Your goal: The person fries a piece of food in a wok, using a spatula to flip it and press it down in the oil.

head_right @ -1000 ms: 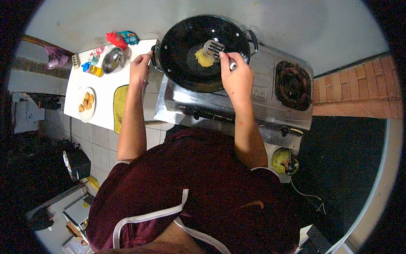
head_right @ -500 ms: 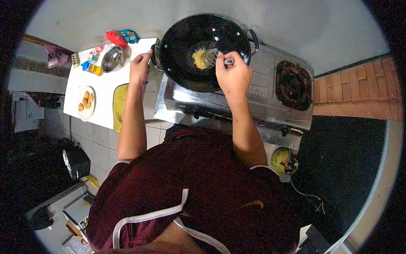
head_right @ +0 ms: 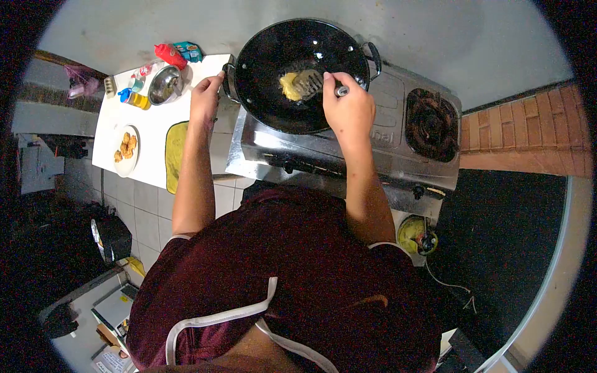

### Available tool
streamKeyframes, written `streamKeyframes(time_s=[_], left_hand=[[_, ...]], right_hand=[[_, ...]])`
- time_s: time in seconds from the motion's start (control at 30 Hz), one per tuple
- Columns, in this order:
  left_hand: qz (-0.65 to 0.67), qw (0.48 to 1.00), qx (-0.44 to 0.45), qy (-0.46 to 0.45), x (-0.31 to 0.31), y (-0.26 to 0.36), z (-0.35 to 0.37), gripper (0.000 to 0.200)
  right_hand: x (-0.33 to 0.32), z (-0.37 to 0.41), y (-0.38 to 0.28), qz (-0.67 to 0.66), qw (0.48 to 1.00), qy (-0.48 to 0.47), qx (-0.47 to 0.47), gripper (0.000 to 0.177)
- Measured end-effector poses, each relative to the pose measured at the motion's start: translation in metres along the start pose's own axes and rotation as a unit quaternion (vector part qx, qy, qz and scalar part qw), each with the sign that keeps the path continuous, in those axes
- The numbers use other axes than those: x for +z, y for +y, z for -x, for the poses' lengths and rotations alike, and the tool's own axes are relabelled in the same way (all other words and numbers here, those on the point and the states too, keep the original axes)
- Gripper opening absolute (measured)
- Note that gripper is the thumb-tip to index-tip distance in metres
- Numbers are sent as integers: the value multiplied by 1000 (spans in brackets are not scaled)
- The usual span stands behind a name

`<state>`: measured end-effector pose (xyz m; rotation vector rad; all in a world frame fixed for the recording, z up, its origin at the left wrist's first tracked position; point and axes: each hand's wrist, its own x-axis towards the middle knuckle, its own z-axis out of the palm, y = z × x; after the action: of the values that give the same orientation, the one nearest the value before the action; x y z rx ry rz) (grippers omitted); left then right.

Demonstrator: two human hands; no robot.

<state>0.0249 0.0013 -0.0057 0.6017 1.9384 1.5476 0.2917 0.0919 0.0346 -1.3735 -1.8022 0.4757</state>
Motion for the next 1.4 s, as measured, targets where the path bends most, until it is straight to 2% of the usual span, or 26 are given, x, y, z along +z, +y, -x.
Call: streamKeyframes(time_s=[0.17,0.27,0.37,0.5,0.7,0.8,1.1,1.23,1.4], left_hand=[[-7,1000,4,2,0,-2,-3,31],[-4,1000,-18,-6,-1,-5,-4,31],[4,1000,8,2,0,-3,-1,31],[4,1000,4,-7,0,-4,-4,31],[-2,1000,3,-8,-1,-4,-3,31],[1,1000,2,-8,-1,-4,-3,31],[-3,1000,2,-6,-1,-3,-2,32],[-9,1000,-6,-11,-2,-6,-5,32],[-12,1000,-5,-5,-1,-1,0,33]], right_hand=[[-9,-2,-3,-30,999,-37,25,36],[-10,-1,-3,-61,996,-27,52,36],[-9,0,0,-96,994,2,45,37],[-6,1,2,-85,996,0,28,38],[-5,2,-4,-101,992,-43,69,41],[-6,-2,-3,-63,995,-46,68,43],[-13,-10,1,-55,997,34,33,42],[-11,-9,0,-76,996,35,38,43],[-18,-10,-5,-30,998,22,41,41]])
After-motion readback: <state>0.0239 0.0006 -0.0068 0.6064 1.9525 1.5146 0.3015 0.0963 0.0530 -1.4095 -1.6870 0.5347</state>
